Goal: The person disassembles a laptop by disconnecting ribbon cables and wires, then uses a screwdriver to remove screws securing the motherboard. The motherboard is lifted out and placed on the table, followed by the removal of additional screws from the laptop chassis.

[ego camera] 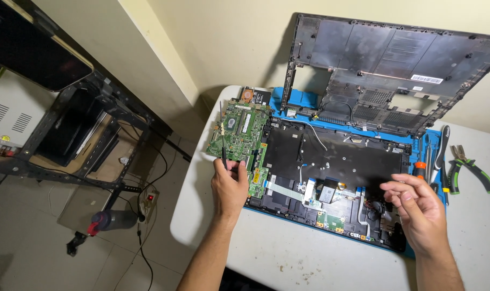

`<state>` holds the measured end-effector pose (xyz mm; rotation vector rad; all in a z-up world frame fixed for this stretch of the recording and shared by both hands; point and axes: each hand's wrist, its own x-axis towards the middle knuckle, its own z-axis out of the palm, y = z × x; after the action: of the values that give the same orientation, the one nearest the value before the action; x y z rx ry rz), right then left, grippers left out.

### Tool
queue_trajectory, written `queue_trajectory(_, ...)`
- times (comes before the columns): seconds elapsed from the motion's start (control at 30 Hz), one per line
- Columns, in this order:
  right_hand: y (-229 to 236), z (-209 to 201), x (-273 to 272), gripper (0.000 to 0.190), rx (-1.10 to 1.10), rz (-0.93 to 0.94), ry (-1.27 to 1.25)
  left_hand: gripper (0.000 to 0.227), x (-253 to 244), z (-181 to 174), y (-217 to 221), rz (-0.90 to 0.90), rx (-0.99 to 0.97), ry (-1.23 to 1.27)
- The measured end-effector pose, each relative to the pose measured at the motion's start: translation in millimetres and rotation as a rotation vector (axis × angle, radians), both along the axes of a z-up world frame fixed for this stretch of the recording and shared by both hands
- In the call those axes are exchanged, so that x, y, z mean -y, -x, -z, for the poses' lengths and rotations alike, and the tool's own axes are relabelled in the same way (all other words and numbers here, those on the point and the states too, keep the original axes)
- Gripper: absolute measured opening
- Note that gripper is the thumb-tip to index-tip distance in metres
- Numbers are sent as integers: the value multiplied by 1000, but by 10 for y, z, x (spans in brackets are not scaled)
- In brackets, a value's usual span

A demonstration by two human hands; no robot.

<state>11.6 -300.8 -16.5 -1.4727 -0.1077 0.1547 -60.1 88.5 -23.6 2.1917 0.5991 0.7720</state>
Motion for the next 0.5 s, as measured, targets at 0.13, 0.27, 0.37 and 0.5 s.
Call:
queue_trajectory(0.13,-5,21,-1,39,18,0,-5,21,15,-35,22,-16,6,-54)
queue_trajectory(0.27,-25,33,-5,39,28,15,21,37,16,-88,74,-113,-38,-110)
queue_trajectory(0.37,-6,-107,-101,32,143,43,178,39,37,-119,108,-89,-9,-187)
queue_trajectory(0.5,29,-442,-179,26,429,105,794,28,128,-319,151,132,32,-225)
